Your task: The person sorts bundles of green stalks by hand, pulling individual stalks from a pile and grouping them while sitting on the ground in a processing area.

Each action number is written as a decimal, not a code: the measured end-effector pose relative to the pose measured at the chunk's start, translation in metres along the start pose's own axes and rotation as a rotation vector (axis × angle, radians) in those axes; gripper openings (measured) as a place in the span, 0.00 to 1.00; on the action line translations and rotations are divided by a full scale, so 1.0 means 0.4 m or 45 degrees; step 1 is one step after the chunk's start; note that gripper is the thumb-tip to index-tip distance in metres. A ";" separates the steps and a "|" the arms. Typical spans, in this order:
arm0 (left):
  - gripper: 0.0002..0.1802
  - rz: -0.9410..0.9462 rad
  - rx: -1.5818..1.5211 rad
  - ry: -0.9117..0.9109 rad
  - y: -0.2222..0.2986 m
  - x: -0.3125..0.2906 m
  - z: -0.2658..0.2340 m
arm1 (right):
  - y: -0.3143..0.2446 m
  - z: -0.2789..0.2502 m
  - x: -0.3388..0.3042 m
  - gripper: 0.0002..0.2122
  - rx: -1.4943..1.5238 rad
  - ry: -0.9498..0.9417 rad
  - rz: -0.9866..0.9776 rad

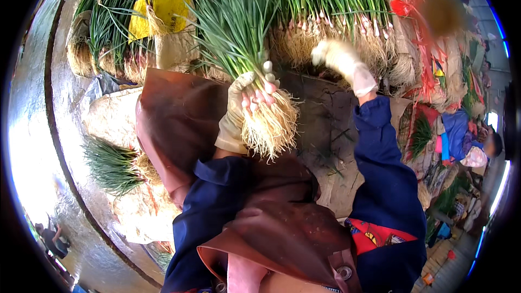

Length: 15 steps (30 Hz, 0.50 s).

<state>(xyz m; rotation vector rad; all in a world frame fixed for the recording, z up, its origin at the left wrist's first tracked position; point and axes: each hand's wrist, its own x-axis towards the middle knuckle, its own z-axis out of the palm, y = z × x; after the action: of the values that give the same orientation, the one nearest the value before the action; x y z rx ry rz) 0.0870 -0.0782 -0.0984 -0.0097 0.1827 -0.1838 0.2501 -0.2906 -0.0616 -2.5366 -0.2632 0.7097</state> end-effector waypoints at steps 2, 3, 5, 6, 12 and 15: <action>0.33 -0.039 -0.030 -0.034 -0.001 0.011 -0.005 | -0.035 -0.046 0.061 0.08 -0.200 0.365 0.185; 0.31 -0.054 0.010 -0.026 -0.001 0.013 -0.007 | -0.058 -0.054 0.106 0.11 -0.311 0.425 0.196; 0.30 0.030 0.083 0.005 -0.001 0.018 -0.010 | -0.106 -0.060 0.204 0.16 -0.602 0.366 0.270; 0.29 0.058 0.136 0.047 -0.001 0.018 -0.011 | -0.127 -0.059 0.242 0.19 -0.811 0.248 0.361; 0.28 0.189 0.259 0.088 -0.010 0.016 -0.006 | -0.136 -0.046 0.164 0.14 0.393 0.085 0.106; 0.29 0.009 0.276 0.074 -0.013 0.020 -0.009 | -0.140 0.051 0.049 0.10 1.114 -0.533 -0.166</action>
<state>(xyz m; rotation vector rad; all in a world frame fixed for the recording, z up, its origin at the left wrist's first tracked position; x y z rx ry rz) 0.0931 -0.0849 -0.1033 0.2118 0.2199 -0.1961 0.2529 -0.2279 -0.0570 -1.5253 -0.1928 1.0222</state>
